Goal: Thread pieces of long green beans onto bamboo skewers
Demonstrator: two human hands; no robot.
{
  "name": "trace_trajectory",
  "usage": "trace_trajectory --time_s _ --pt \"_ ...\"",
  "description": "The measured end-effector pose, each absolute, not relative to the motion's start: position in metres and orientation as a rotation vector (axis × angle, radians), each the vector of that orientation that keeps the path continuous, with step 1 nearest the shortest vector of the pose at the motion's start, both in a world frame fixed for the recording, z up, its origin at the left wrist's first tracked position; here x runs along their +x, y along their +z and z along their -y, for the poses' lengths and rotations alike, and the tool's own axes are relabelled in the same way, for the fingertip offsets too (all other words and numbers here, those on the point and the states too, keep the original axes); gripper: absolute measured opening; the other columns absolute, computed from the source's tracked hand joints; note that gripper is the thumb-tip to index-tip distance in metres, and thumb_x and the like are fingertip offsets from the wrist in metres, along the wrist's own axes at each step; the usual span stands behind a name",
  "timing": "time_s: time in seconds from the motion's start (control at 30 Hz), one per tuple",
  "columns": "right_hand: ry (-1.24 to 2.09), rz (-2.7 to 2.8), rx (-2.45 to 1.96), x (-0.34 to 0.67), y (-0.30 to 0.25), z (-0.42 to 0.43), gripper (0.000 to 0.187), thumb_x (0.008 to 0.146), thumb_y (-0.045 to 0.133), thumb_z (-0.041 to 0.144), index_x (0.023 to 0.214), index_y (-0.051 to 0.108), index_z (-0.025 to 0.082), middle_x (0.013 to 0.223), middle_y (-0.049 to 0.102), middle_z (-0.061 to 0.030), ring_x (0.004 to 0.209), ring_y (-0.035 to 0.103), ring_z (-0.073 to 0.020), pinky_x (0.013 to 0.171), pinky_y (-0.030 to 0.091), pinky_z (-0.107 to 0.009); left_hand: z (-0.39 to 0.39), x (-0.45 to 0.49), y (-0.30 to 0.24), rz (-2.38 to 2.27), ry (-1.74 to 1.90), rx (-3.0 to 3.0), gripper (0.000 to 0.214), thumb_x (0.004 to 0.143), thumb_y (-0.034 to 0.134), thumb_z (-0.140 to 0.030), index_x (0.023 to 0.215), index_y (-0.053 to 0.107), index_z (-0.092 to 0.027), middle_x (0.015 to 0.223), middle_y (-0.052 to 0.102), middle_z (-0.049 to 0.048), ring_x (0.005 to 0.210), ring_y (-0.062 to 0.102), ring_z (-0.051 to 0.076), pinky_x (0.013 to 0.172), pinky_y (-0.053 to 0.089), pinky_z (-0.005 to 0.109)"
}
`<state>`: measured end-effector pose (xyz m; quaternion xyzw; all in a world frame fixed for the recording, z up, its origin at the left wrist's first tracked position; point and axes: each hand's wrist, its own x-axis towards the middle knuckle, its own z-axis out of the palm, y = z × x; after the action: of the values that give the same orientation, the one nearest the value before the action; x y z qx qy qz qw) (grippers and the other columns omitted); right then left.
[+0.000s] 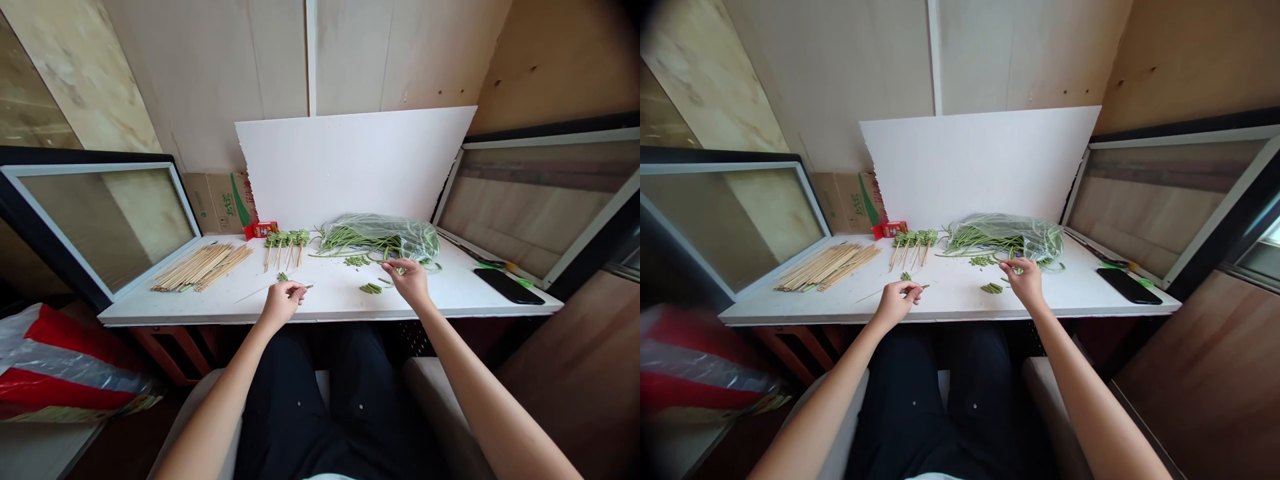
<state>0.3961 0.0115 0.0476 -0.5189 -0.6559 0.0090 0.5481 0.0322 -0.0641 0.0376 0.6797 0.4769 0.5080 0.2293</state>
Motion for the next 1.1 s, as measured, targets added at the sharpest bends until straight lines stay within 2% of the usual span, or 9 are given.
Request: trace_trajectory --time_s 0.1,0.27,0.43,0.6,0.8,0.9,1.0,1.07,1.1 --pt "-0.037 1.665 -1.29 0.4 0.036 -0.016 0.041 0.094 0.065 0.058 0.09 0.087 0.024 0.09 0.08 -0.0112 0.089 0.062 -0.0315 0.09 0.047 -0.049 0.062 0.032 0.036 -1.242 1.365 1.87 0.028 0.095 0.068 -0.041 0.089 0.078 -0.015 0.073 0.075 0.0054 0.06 0.071 0.016 0.062 0.058 0.027" --pt "-0.104 1.779 -1.404 0.391 0.009 -0.02 0.052 0.096 0.06 0.064 0.079 0.085 0.021 0.081 0.076 -0.0148 0.082 0.061 -0.0317 0.093 0.046 -0.054 0.068 0.043 0.032 -1.232 1.303 2.018 0.024 0.096 0.067 -0.038 0.095 0.08 -0.018 0.08 0.078 0.0063 0.072 0.073 0.018 0.07 0.059 0.029" --pt "0.088 1.747 -1.469 0.407 0.0 -0.026 0.066 0.095 0.05 0.075 0.068 0.078 0.021 0.076 0.075 -0.0176 0.09 0.063 -0.036 0.094 0.047 -0.052 0.068 0.041 0.035 -1.245 1.289 2.025 0.023 0.096 0.068 -0.037 0.094 0.081 -0.018 0.081 0.079 0.0066 0.074 0.074 0.019 0.073 0.059 0.03" --pt "0.173 1.728 -1.475 0.41 0.0 -0.026 0.078 0.099 0.034 0.079 0.078 0.082 0.02 0.082 0.079 -0.0176 0.102 0.063 -0.0383 0.094 0.048 -0.051 0.067 0.04 0.034 -1.26 1.261 2.034 0.022 0.095 0.068 -0.034 0.099 0.082 -0.017 0.086 0.08 0.008 0.077 0.075 0.02 0.076 0.06 0.032" --pt "0.179 1.695 -1.443 0.401 0.009 -0.021 0.086 0.098 0.026 0.084 0.086 0.083 0.02 0.088 0.08 -0.0167 0.106 0.063 -0.0388 0.099 0.047 -0.055 0.068 0.042 0.034 -1.249 1.223 2.047 0.025 0.097 0.064 -0.025 0.113 0.081 -0.018 0.109 0.079 0.0117 0.087 0.074 0.019 0.08 0.06 0.031" --pt "0.216 1.681 -1.334 0.389 0.024 -0.012 0.081 0.1 0.031 0.082 0.091 0.083 0.021 0.089 0.08 -0.0146 0.105 0.066 -0.0375 0.101 0.048 -0.057 0.069 0.042 0.035 -1.217 1.242 2.101 0.028 0.098 0.062 -0.026 0.118 0.081 -0.021 0.108 0.073 0.0104 0.088 0.071 0.018 0.079 0.06 0.031" --pt "0.3 1.75 -1.179 0.365 0.044 0.006 0.063 0.1 0.049 0.074 0.087 0.083 0.023 0.097 0.081 -0.0121 0.106 0.068 -0.0348 0.095 0.052 -0.052 0.07 0.045 0.035 -1.194 1.282 2.089 0.026 0.096 0.066 -0.025 0.117 0.081 -0.02 0.102 0.07 0.009 0.085 0.07 0.018 0.08 0.06 0.032" --pt "0.356 1.819 -1.107 0.345 0.055 0.022 0.049 0.096 0.063 0.069 0.104 0.083 0.025 0.105 0.081 -0.0104 0.109 0.066 -0.0344 0.08 0.056 -0.044 0.07 0.048 0.034 -1.176 1.304 2.039 0.027 0.093 0.07 -0.023 0.118 0.079 -0.018 0.096 0.071 0.0076 0.081 0.069 0.017 0.08 0.06 0.034" --pt "0.379 1.898 -1.048 0.335 0.06 0.03 0.045 0.095 0.067 0.066 0.112 0.082 0.027 0.11 0.08 -0.0099 0.112 0.065 -0.034 0.079 0.056 -0.042 0.071 0.05 0.034 -1.162 1.314 2.01 0.03 0.092 0.072 -0.022 0.121 0.077 -0.018 0.094 0.072 0.0069 0.079 0.069 0.017 0.08 0.06 0.034"
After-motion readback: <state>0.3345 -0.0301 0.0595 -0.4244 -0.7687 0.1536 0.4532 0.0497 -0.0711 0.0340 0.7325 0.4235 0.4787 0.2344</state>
